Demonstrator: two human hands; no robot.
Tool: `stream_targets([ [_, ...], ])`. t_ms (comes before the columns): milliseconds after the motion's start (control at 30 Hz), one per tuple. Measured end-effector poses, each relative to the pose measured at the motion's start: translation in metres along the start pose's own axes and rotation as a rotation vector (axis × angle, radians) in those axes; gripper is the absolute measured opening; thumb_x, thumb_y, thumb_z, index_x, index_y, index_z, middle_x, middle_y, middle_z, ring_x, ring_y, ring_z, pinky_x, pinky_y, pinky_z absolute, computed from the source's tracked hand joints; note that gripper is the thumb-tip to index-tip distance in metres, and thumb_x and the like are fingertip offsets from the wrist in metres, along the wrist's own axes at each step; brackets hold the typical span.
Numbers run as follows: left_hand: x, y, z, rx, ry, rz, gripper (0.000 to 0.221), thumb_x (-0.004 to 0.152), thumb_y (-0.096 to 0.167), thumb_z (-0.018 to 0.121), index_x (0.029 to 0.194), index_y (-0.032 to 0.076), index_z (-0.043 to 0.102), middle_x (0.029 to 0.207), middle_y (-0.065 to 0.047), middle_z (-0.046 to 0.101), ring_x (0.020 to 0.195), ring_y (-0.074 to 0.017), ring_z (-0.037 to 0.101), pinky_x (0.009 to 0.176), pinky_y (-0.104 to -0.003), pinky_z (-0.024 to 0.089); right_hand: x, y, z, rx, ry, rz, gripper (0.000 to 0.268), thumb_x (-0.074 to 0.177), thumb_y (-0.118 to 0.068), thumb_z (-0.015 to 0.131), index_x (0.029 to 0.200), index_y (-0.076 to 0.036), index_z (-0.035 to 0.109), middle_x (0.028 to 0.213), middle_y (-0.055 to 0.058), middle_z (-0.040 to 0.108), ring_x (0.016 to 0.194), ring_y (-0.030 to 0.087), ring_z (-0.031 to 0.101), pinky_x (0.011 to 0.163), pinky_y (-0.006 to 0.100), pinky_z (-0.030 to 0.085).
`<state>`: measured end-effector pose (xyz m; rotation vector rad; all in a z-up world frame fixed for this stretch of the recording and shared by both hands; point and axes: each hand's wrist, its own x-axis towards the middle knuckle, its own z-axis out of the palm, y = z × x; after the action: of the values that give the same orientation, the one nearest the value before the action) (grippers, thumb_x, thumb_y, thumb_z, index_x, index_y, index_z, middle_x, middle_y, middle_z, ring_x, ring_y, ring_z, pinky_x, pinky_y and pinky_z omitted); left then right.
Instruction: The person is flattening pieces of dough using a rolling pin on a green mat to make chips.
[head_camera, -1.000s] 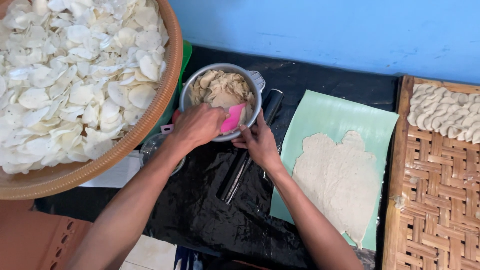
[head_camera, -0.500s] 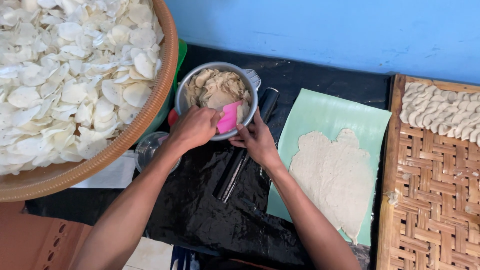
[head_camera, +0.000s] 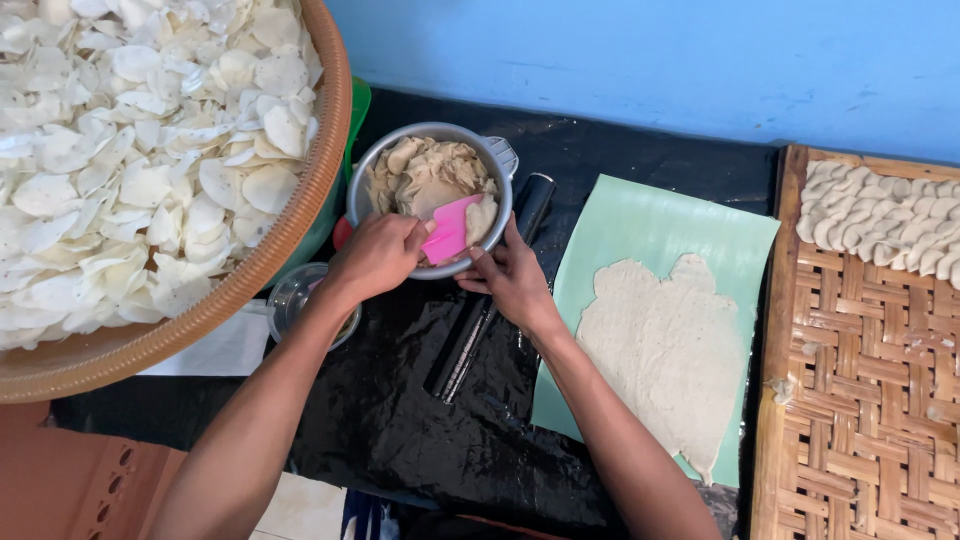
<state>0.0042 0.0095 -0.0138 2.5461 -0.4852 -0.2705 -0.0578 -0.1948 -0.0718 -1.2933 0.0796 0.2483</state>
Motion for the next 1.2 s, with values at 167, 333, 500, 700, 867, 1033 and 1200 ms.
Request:
stream_targets([
  [167,-0.003,0.012,-0.009,-0.094,-0.055,-0.118,0.044,0.106,0.034,0.048,0.091,0.000,0.071,0.076,-0.023,0.070,0.072,-0.0407,0.070,0.070,-0.052,0.050,-0.001,0.006,-0.001,-0.006,0.043,0.026,0.077,0.103,-0.011,0.054,0.165,-0.011,0.009,0.106,0.014,0.072,0.088,0.018,0.074,0.081,0.035,0.066],
  [333,-0.034,0.030,0.003,-0.232,0.086,0.017,0.042,0.106,0.034,0.049,0.089,0.000,0.066,0.073,-0.020,0.068,0.071,-0.0405,0.068,0.066,-0.049,0.049,-0.077,-0.022,0.004,-0.510,0.196,-0.125,0.071,0.101,-0.012,0.062,0.160,-0.003,0.024,0.102,0.014,0.075,0.085,0.019,0.077,0.077,0.034,0.064],
  [500,-0.108,0.105,0.032,-0.315,0.050,-0.161,0.018,0.103,0.020,0.052,0.104,0.003,0.057,0.074,-0.021,0.067,0.075,-0.0414,0.069,0.062,-0.053,0.048,-0.198,-0.038,-0.034,-1.073,0.178,-0.370,0.041,0.079,-0.024,0.083,0.114,-0.007,0.071,0.098,0.012,0.065,0.092,0.033,0.065,0.076,0.041,0.055],
  [700,-0.167,0.147,0.105,-0.492,-0.074,-0.218,0.023,0.102,0.015,0.051,0.122,0.003,0.053,0.094,-0.022,0.070,0.088,-0.0436,0.070,0.069,-0.053,0.053,-0.247,-0.005,-0.089,-1.291,0.129,-0.240,0.047,0.069,-0.007,0.081,0.114,-0.013,0.072,0.103,0.007,0.067,0.098,0.029,0.063,0.082,0.041,0.055],
  [867,-0.184,0.171,0.122,-0.408,0.016,-0.144,0.042,0.101,0.008,0.049,0.142,0.000,0.044,0.112,-0.028,0.063,0.094,-0.0486,0.066,0.072,-0.052,0.054,-0.238,-0.012,-0.083,-1.253,0.181,-0.279,0.066,0.063,-0.004,0.081,0.128,-0.007,0.067,0.106,0.011,0.065,0.098,0.032,0.062,0.083,0.043,0.054],
  [1033,-0.175,0.185,0.106,-0.322,-0.262,-0.322,0.060,0.098,0.006,0.049,0.154,0.001,0.027,0.115,-0.025,0.056,0.090,-0.0445,0.068,0.067,-0.050,0.056,-0.246,-0.009,-0.087,-1.234,0.187,-0.394,0.058,0.071,-0.011,0.086,0.125,-0.008,0.067,0.112,0.009,0.065,0.098,0.032,0.062,0.082,0.042,0.053],
  [1200,-0.169,0.193,0.124,-0.163,-0.337,-0.282,0.086,0.088,0.003,0.058,0.162,-0.002,0.013,0.125,-0.031,0.050,0.080,-0.0455,0.069,0.063,-0.049,0.058,-0.255,0.003,-0.101,-1.245,0.234,-0.441,0.042,0.070,-0.007,0.085,0.110,-0.009,0.073,0.103,0.007,0.065,0.094,0.028,0.063,0.080,0.040,0.053],
])
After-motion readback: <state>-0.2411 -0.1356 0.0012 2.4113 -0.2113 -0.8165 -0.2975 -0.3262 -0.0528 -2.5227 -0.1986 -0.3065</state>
